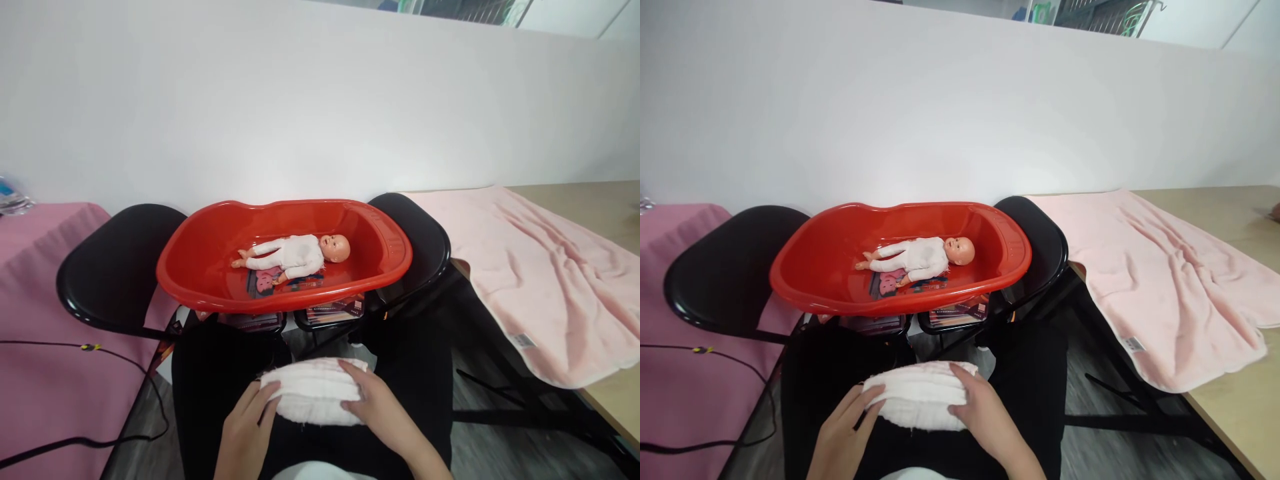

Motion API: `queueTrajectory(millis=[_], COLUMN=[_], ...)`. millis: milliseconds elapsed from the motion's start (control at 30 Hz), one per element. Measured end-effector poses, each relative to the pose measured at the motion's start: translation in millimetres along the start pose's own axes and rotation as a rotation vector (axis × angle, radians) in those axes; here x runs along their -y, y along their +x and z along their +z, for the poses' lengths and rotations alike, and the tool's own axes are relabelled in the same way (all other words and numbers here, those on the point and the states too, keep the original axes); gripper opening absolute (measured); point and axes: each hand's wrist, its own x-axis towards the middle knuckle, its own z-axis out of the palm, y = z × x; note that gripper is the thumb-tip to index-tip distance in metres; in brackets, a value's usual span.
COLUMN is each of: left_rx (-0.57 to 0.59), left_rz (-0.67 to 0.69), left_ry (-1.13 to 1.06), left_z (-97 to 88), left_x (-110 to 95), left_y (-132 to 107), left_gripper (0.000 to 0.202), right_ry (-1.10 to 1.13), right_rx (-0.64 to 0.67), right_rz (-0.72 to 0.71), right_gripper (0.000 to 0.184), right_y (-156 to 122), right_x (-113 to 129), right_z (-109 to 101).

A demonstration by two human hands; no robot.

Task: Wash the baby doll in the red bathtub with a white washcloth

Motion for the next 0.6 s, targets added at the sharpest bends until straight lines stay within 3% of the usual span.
queueTrajectory(millis=[67,133,200,300,367,433,500,600], left_rx=[-0.002,-0.023,-0.001,0.006,-0.083,-0.136,-0.137,-0.17], left_rz=[0.183,0.265,0.231,0.045,-0.021,-0.031,-0.053,-0.053], left_ry=[0.208,0.266,0.194,0.109,0.093,0.023,-0.096,-0.244], left_z=[-4.3,-6.4,-6.1,-0.8,6.1,15.7,27.2,45.4], left_x=[-7,-14,-19,-26,-31,-38,-46,-53], left_y=[5,8,10,8,4,-2,-11,-27], left_gripper=[0.011,0.014,0.023,0.039,0.045,0.047,0.046,0.045], right_ry=[-0.164,-0.249,-0.223,-0.016,0.163,0.307,0.384,0.385], right_rx=[0.05,0.041,-0.023,-0.05,-0.118,-0.267,-0.395,-0.326], right_rz=[-0.068,-0.128,-0.177,-0.149,-0.067,-0.011,-0.038,-0.176], right_gripper=[0.022,0.02,0.02,0.029,0.037,0.042,0.041,0.039], right_y=[1,2,2,3,3,2,-2,-15], right_x=[12,20,25,23,19,17,19,28], right_z=[-8,-15,-20,-17,-7,10,30,58])
